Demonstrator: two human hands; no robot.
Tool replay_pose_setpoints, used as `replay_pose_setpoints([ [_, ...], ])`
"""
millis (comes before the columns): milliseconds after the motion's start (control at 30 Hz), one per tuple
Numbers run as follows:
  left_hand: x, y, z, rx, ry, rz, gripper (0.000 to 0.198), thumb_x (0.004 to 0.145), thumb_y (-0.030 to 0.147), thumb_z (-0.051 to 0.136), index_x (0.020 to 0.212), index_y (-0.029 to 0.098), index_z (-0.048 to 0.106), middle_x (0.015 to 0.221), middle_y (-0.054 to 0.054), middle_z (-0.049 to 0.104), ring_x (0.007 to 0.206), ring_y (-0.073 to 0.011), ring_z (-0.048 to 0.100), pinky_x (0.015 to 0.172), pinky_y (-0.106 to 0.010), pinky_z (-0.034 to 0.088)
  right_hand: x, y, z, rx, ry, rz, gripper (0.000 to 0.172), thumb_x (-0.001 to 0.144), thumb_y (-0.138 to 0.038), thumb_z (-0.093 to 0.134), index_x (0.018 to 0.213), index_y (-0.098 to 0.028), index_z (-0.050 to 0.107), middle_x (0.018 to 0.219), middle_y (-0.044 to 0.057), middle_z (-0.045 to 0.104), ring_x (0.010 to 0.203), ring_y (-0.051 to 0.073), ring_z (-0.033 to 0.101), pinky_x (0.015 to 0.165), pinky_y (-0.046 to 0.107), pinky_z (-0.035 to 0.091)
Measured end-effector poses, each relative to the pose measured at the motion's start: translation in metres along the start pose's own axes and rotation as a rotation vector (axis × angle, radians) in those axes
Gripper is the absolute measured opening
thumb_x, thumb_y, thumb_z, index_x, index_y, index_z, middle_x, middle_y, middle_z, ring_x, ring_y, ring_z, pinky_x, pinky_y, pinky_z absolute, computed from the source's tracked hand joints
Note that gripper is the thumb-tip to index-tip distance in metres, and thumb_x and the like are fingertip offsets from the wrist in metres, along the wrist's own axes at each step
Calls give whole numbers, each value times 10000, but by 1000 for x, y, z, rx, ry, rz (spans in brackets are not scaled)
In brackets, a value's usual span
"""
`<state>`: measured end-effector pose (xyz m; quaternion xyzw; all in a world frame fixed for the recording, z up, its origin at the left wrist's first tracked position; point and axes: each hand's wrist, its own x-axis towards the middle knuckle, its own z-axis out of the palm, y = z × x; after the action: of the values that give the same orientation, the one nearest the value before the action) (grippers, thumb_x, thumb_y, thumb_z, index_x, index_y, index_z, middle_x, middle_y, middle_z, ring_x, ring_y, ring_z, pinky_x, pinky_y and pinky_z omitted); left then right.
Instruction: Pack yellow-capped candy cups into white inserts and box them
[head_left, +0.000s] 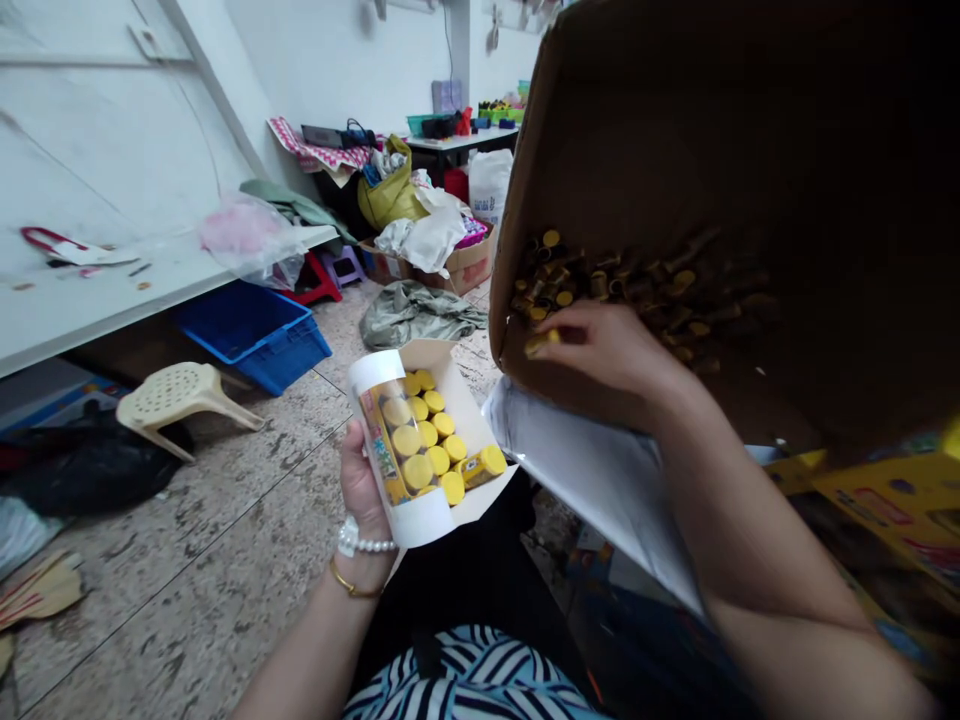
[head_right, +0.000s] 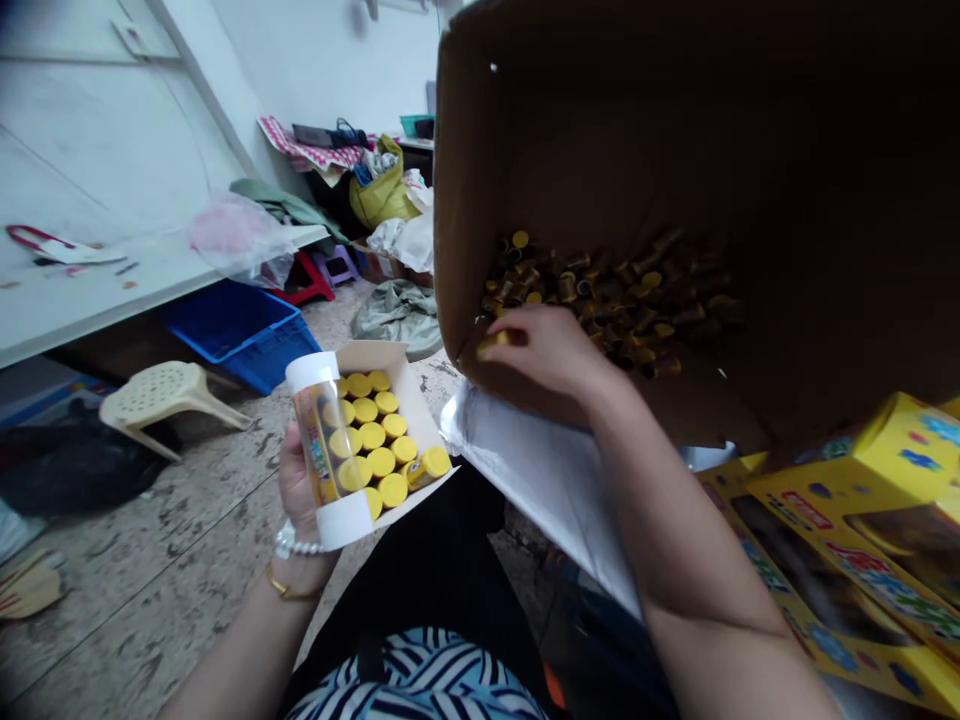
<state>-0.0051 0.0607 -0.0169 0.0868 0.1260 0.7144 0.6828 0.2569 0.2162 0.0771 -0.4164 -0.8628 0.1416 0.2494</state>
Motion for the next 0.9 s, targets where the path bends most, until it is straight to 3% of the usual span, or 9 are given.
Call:
replay_pose_setpoints([
  [67,2,2,-3,2,-44,-27,537,929,507,528,1387,227,555,1321,-82,700,1227,-266,647,1162,-453,391,-8,-41,4,149,-157,-181,224,835,-316,753,1024,-197,756,952,37,716,838,170,649,747,268,465],
  [167,4,2,-7,-3,-105,-66,474,936,496,532,1325,237,609,1280,-72,723,1254,-282,628,1175,-480,365,-16,-80,26,83,-338,-269,254,795,-276,796,1013,-159,741,946,53,706,830,164,641,736,253,450],
  [300,5,0,-12,-60,-163,-107,418,962,467,506,1312,267,618,1325,-51,700,1255,-246,630,1167,-456,380,-16,-91,50,-7,-317,-185,285,816,-360,779,988,-142,713,956,73,704,826,175,621,706,259,431],
  [433,9,-2,-17,-84,-177,-135,467,956,467,506,1370,262,578,1344,-59,688,1257,-243,627,1169,-455,377,-13,-88,49,-27,-298,-252,288,805,-384,794,946,-144,720,889,71,716,860,196,622,759,280,441],
  [533,14,-2,-17,-95,-177,-139,472,954,504,492,1359,284,594,1381,-49,663,1338,-270,559,1195,-476,333,-5,-70,40,46,-344,-291,301,828,-465,763,895,-173,748,842,53,734,842,194,646,777,287,458],
  [600,16,-2,-16,-103,-193,-135,435,960,485,484,1329,299,620,1383,-34,662,1362,-265,534,1212,-472,301,3,-42,33,47,-182,-137,270,921,-442,658,965,-194,754,957,55,754,892,187,665,808,284,472],
  [700,16,-4,-12,-69,-202,-124,417,944,466,507,1289,280,651,1314,-44,707,1346,-273,550,1213,-482,296,15,19,30,-233,97,216,250,953,-292,588,1114,-162,728,1167,136,723,1098,267,629,949,369,454],
  [800,14,-7,-8,-11,-123,-78,419,921,479,540,1261,264,657,1226,-47,749,1335,-292,558,1200,-495,326,19,70,36,-307,65,377,282,907,-146,567,1140,-161,725,1124,165,731,1109,301,627,972,427,449],
  [900,13,-9,-3,22,-44,-27,461,920,470,549,1332,270,596,1242,-40,739,1326,-266,567,1193,-455,347,20,82,37,-248,8,369,304,902,-130,540,1121,-175,746,1025,152,742,1042,299,656,927,419,481],
])
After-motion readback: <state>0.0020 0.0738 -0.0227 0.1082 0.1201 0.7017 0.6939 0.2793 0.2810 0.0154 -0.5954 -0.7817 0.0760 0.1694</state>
